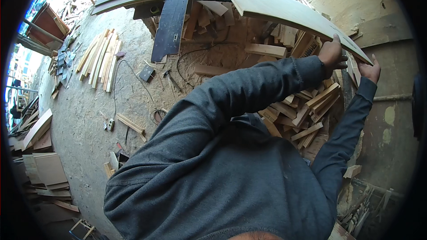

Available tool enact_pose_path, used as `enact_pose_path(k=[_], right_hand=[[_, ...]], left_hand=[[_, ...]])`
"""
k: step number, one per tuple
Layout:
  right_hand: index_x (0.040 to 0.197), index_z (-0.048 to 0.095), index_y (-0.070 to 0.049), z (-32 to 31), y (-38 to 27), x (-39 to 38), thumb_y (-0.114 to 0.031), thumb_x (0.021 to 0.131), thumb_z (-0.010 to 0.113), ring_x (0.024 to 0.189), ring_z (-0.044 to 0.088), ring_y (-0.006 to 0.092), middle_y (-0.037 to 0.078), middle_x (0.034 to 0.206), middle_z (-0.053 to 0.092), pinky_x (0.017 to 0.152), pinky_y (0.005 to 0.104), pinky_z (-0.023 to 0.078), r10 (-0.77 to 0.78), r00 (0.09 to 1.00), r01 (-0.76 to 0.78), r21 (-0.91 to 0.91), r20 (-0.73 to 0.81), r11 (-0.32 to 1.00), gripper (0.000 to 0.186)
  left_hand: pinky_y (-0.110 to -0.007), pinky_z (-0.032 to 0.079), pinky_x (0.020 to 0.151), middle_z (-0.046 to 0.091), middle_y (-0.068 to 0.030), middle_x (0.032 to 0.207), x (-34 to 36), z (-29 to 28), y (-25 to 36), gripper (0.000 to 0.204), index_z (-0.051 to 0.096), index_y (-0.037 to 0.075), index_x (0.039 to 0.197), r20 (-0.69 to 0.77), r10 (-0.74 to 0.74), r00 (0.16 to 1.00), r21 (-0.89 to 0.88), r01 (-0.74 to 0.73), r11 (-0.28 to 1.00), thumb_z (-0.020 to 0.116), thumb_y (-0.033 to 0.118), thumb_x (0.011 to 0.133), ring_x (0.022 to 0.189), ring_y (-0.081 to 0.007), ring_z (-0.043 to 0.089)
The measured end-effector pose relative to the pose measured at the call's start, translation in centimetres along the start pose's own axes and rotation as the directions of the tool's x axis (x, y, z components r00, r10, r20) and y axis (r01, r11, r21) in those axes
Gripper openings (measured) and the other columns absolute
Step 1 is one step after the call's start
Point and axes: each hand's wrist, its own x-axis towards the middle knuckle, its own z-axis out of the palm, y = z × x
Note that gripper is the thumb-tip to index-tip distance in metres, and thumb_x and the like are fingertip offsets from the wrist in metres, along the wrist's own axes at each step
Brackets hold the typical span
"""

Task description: Cutting plywood boards into specific sizes using a table saw in a workshop.

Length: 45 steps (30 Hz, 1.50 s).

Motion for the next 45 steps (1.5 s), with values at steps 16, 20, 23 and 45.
enact_pose_path(k=[16,20,23,45], right_hand=[[0.129,0.042,0.011,-1.0,13.9,-22.0,-0.025,0.091,0.059,0.130,0.051,0.0372,0.031,0.138,0.047,0.112,0.0451,0.043,0.088,0.851,-0.185,0.139,0.517,0.973,0.054],[0.138,0.033,0.011,1.1,14.9,-23.7,-0.022,0.091,0.057,0.135,0.046,0.0359,0.030,0.145,0.042,0.112,0.0434,0.043,0.076,0.810,-0.198,0.149,0.582,0.969,0.062],[0.141,0.030,0.011,2.7,15.4,-24.9,-0.022,0.092,0.055,0.136,0.046,0.0346,0.029,0.145,0.042,0.111,0.0431,0.044,0.059,0.775,-0.202,0.158,0.629,0.966,0.064],[0.127,0.056,0.007,-1.5,15.4,-20.2,-0.050,0.102,0.043,0.109,0.067,0.0320,0.024,0.130,0.060,0.091,0.0422,0.056,0.323,0.554,-0.238,-0.226,0.767,0.945,0.064]], left_hand=[[-0.054,0.032,0.116,0.059,-0.0159,0.128,-16.3,-7.7,10.7,0.048,0.039,0.003,0.141,-0.155,0.014,0.988,-0.010,-0.015,1.000,0.040,0.036,0.107,0.128,-0.0339,0.050],[-0.053,0.029,0.119,0.049,-0.0177,0.143,-17.4,-8.2,13.6,0.052,0.034,0.006,0.147,-0.238,0.077,0.968,0.058,-0.065,0.996,0.041,0.036,0.106,0.137,-0.0347,0.043],[-0.050,0.030,0.119,0.049,-0.0198,0.143,-17.7,-8.6,15.7,0.052,0.035,0.002,0.146,-0.151,0.092,0.984,0.041,-0.087,0.995,0.042,0.035,0.106,0.137,-0.0338,0.043],[-0.052,0.042,0.108,0.056,-0.0227,0.134,-13.2,-14.3,19.8,0.053,0.045,-0.002,0.139,-0.327,0.508,0.797,0.229,-0.454,0.861,0.051,0.034,0.101,0.125,-0.0344,0.054]])
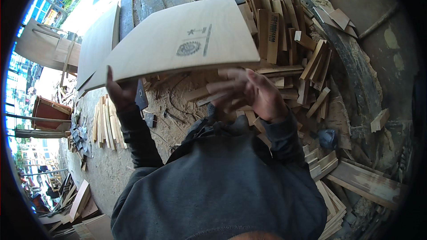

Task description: Cutting plywood boards into specific sizes using a table saw in a workshop.

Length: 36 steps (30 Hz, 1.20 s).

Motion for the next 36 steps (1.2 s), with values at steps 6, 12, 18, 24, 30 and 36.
enact_pose_path(k=[6,12,18,24,30,36], right_hand=[[0.136,0.053,-0.006,-20.4,3.7,-11.4,-0.042,0.103,0.049,0.088,0.070,0.0191,0.012,0.109,0.070,0.073,0.0325,0.056,-0.084,0.526,-0.504,-0.390,-0.846,0.771,0.049],[0.132,0.056,0.003,-23.6,-9.6,-11.7,-0.031,0.103,0.054,0.102,0.069,0.0244,0.019,0.118,0.067,0.085,0.0382,0.056,-0.641,0.523,-0.449,-0.820,-0.562,0.354,0.045],[0.122,0.066,-0.004,-8.9,-21.1,11.4,-0.023,0.098,0.062,0.094,0.071,0.0206,0.017,0.100,0.072,0.080,0.0341,0.055,-0.634,0.736,-0.025,-0.925,0.239,-0.378,0.031],[0.156,0.024,-0.012,3.0,-17.1,42.0,-0.075,0.085,0.054,0.147,0.027,0.0376,0.020,0.159,0.027,0.120,0.0466,0.025,-0.139,0.676,0.610,-0.655,0.724,-0.445,0.099],[0.089,0.064,-0.002,7.0,-8.0,49.9,-0.073,0.088,0.054,0.076,0.058,0.0222,0.012,0.078,0.064,0.074,0.0429,0.046,0.157,0.765,0.641,-0.763,0.624,-0.090,0.072],[0.107,0.067,0.001,-1.9,-12.9,44.5,-0.047,0.095,0.060,0.083,0.061,0.0147,0.009,0.085,0.067,0.079,0.0345,0.050,-0.169,0.767,0.620,-0.783,0.619,-0.049,0.050]], left_hand=[[-0.039,0.052,0.094,0.058,-0.0170,0.122,-3.0,-8.4,-4.3,0.040,0.046,-0.006,0.130,-0.196,0.102,0.975,0.102,-0.084,0.991,0.057,0.009,0.095,0.109,-0.0270,0.061],[-0.035,0.051,0.090,0.058,-0.0150,0.118,-7.2,-3.3,-2.3,0.037,0.051,-0.002,0.125,-0.142,0.398,0.906,0.393,-0.317,0.863,0.060,0.010,0.092,0.104,-0.0241,0.060],[-0.035,0.056,0.078,0.061,-0.0177,0.111,-6.7,-2.9,1.0,0.027,0.057,-0.005,0.113,-0.141,0.487,0.862,0.414,-0.395,0.820,0.059,0.008,0.089,0.099,-0.0240,0.065],[-0.032,0.054,0.082,0.066,-0.0120,0.104,-5.8,-1.4,1.3,0.028,0.057,-0.004,0.113,0.148,0.384,0.911,0.456,-0.408,0.791,0.064,0.008,0.089,0.094,-0.0184,0.065],[-0.029,0.053,0.084,0.064,-0.0105,0.111,-6.0,0.8,1.3,0.035,0.054,-0.004,0.123,0.260,0.213,0.942,0.560,-0.327,0.761,0.066,0.008,0.092,0.098,-0.0150,0.064],[-0.033,0.053,0.088,0.060,-0.0135,0.124,-4.4,2.6,1.2,0.037,0.052,-0.002,0.127,0.432,0.038,0.901,0.645,-0.338,0.686,0.064,0.013,0.096,0.106,-0.0183,0.063]])
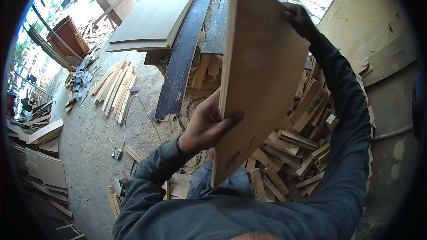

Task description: Cutting plywood boards into specific sizes using a table saw in a workshop.

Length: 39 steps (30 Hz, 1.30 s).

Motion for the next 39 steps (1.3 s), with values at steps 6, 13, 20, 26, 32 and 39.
enact_pose_path(k=[6,13,20,26,32,39], right_hand=[[0.114,0.069,-0.001,-9.6,-0.2,-16.0,-0.028,0.101,0.059,0.067,0.046,0.0042,-0.011,0.076,0.053,0.058,0.0236,0.040,0.186,0.711,-0.237,0.018,-0.678,0.971,0.032],[0.129,0.062,0.002,-18.2,-5.6,-30.0,-0.040,0.098,0.062,0.107,0.060,0.0190,0.011,0.122,0.065,0.094,0.0334,0.047,0.431,0.253,-0.511,0.259,-0.866,0.819,0.052],[0.152,0.033,-0.001,-19.5,-14.4,-32.2,-0.058,0.098,0.053,0.134,0.045,0.0250,0.012,0.151,0.042,0.111,0.0369,0.037,0.665,0.092,-0.322,0.610,-0.741,0.724,0.081],[0.152,0.033,-0.002,-19.2,-4.7,-38.1,-0.054,0.100,0.051,0.136,0.044,0.0260,0.013,0.152,0.041,0.112,0.0386,0.038,0.799,-0.011,-0.489,0.700,-0.601,0.520,0.076],[0.148,0.042,-0.001,-12.4,8.7,-39.8,-0.037,0.103,0.053,0.130,0.051,0.0272,0.014,0.148,0.048,0.108,0.0380,0.040,0.897,0.072,-0.625,0.681,-0.437,0.381,0.058],[0.143,0.047,0.003,5.4,20.2,-40.4,-0.025,0.103,0.054,0.126,0.054,0.0215,0.013,0.141,0.055,0.106,0.0321,0.042,0.934,0.161,-0.786,0.531,-0.319,0.318,0.049]], left_hand=[[-0.030,0.054,0.077,0.071,-0.0102,0.098,-3.0,-8.3,-7.9,0.036,0.063,0.004,0.118,-0.166,0.059,0.984,0.553,0.043,0.832,0.077,0.017,0.087,0.092,-0.0130,0.068],[-0.029,0.053,0.074,0.068,-0.0027,0.090,2.3,-11.5,-7.0,0.028,0.070,0.002,0.099,-0.250,0.295,0.922,0.478,-0.147,0.866,0.084,0.015,0.079,0.081,-0.0111,0.064],[-0.038,0.036,0.111,0.059,-0.0149,0.134,-4.4,5.1,-26.2,0.070,0.049,-0.003,0.140,-0.326,-0.115,0.938,-0.164,0.064,0.984,0.076,0.034,0.088,0.131,-0.0252,0.049],[-0.029,0.052,0.085,0.070,-0.0070,0.103,2.4,2.1,-19.5,0.045,0.064,-0.004,0.115,-0.356,-0.267,0.896,-0.064,0.261,0.963,0.070,0.035,0.093,0.094,-0.0117,0.063],[-0.034,0.048,0.080,0.067,-0.0136,0.083,7.9,-7.5,-22.8,0.077,0.066,-0.009,0.104,-0.278,-0.428,0.860,0.112,0.471,0.875,0.049,0.066,0.096,0.084,-0.0175,0.061],[-0.037,0.045,0.096,0.067,-0.0208,0.110,-0.3,-12.2,-33.6,0.098,0.064,-0.012,0.116,-0.486,-0.682,0.546,0.270,0.836,0.478,0.041,0.079,0.089,0.102,-0.0265,0.062]])
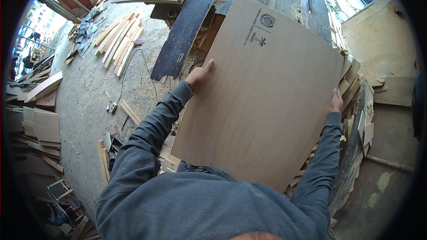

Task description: Cutting plywood boards into specific sizes using a table saw in a workshop.

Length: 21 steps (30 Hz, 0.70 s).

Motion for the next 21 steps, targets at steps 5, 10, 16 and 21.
enact_pose_path(k=[5,10,16,21], right_hand=[[0.145,0.046,0.001,4.5,3.9,-3.7,-0.021,0.101,0.056,0.126,0.053,0.0214,0.014,0.142,0.054,0.106,0.0321,0.041,0.015,0.986,0.005,-0.123,0.167,0.992,0.050],[0.151,0.035,0.000,4.1,5.4,-8.7,-0.019,0.101,0.057,0.130,0.050,0.0233,0.015,0.149,0.046,0.109,0.0341,0.039,0.002,0.946,0.031,-0.099,0.323,0.995,0.058],[0.152,0.033,0.000,-3.4,9.8,-23.7,-0.021,0.103,0.053,0.135,0.044,0.0235,0.014,0.152,0.042,0.113,0.0354,0.034,0.220,0.895,-0.257,0.045,0.388,0.965,0.057],[0.150,0.035,0.002,-6.3,13.0,-29.4,-0.023,0.104,0.050,0.135,0.044,0.0233,0.014,0.151,0.044,0.113,0.0346,0.034,0.464,0.826,-0.514,0.091,0.321,0.853,0.055]], left_hand=[[-0.035,0.048,0.084,0.069,-0.0154,0.095,-2.1,-0.4,-4.0,0.077,0.068,-0.007,0.104,0.071,0.074,0.995,-0.285,-0.051,0.957,0.046,0.066,0.096,0.091,-0.0181,0.062],[-0.040,0.047,0.071,0.066,-0.0165,0.081,-7.1,1.1,-11.9,0.064,0.065,-0.007,0.093,-0.038,0.038,0.999,-0.064,-0.040,0.997,0.042,0.053,0.103,0.074,-0.0199,0.058],[-0.038,0.049,0.077,0.066,-0.0187,0.081,-18.2,2.4,-19.6,0.057,0.063,-0.007,0.100,-0.114,-0.007,0.993,-0.240,-0.020,0.971,0.039,0.045,0.106,0.079,-0.0221,0.062],[-0.040,0.048,0.074,0.067,-0.0163,0.080,-17.0,2.1,-16.8,0.057,0.062,-0.007,0.094,-0.271,-0.053,0.961,-0.174,0.005,0.985,0.041,0.044,0.106,0.075,-0.0228,0.061]])
